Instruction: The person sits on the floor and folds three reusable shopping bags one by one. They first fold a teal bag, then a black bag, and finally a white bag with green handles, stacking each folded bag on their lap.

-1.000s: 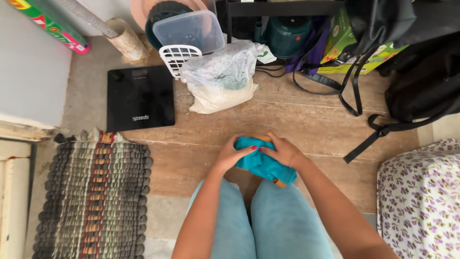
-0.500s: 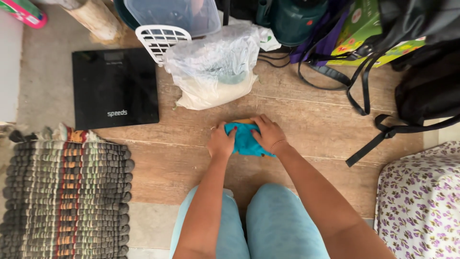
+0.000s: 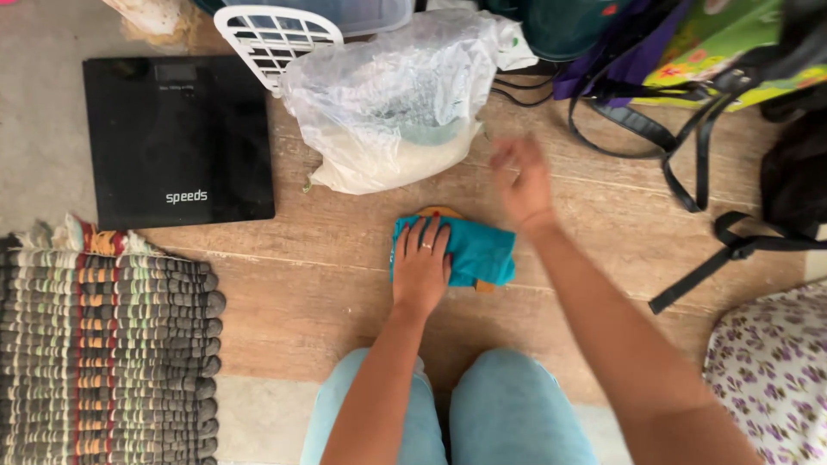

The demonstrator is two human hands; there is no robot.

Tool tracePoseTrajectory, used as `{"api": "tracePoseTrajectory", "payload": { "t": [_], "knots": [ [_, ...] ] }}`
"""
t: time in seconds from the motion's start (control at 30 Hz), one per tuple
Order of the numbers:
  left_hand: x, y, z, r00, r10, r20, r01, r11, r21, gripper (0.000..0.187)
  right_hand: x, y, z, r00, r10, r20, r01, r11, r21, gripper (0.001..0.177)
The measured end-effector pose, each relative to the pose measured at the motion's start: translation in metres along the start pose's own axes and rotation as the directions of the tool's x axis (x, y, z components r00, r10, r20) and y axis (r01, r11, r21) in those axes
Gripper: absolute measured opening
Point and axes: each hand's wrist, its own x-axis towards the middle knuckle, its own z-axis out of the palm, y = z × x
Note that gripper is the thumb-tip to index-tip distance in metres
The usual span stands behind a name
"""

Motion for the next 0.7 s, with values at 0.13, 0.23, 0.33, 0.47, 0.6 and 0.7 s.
{"api": "tracePoseTrajectory", "payload": {
  "t": [0.13,0.23,0.33,0.47,0.6,0.7],
  "knots": [
    [-0.002,0.000,0.006,1.000,0.015,-0.027,-0.014,1.000,0.023,0.054,0.093,-0.027,-0.022,0.988,0.032,-0.154,0.007,0.969,0.249,0.019],
    [0.001,-0.003,0.004,1.000,0.016,-0.019,-0.016,1.000,-0.007,0.054,0.158,-0.032,-0.022,0.939,-0.327,-0.106,0.322,0.945,-0.061,0.030],
    [-0.001,-0.003,0.004,1.000,0.007,-0.005,-0.008,0.999,-0.039,0.052,0.208,-0.008,0.011,0.973,-0.218,0.074,0.225,0.970,-0.096,0.027],
    [0.000,-0.002,0.002,1.000,0.000,0.027,0.002,0.998,-0.056,0.052,0.265,0.043,0.059,0.895,-0.245,0.373,0.385,0.847,-0.366,0.029],
    [0.001,-0.006,0.003,1.000,0.012,0.018,-0.012,0.999,-0.034,0.051,0.279,0.081,0.097,0.893,0.164,0.418,0.005,0.927,-0.374,0.034],
    [0.002,-0.005,0.002,0.996,-0.009,0.092,0.016,0.997,-0.077,0.053,0.284,0.102,0.122,0.789,0.049,0.613,0.441,0.649,-0.620,0.034]
  ]
}}
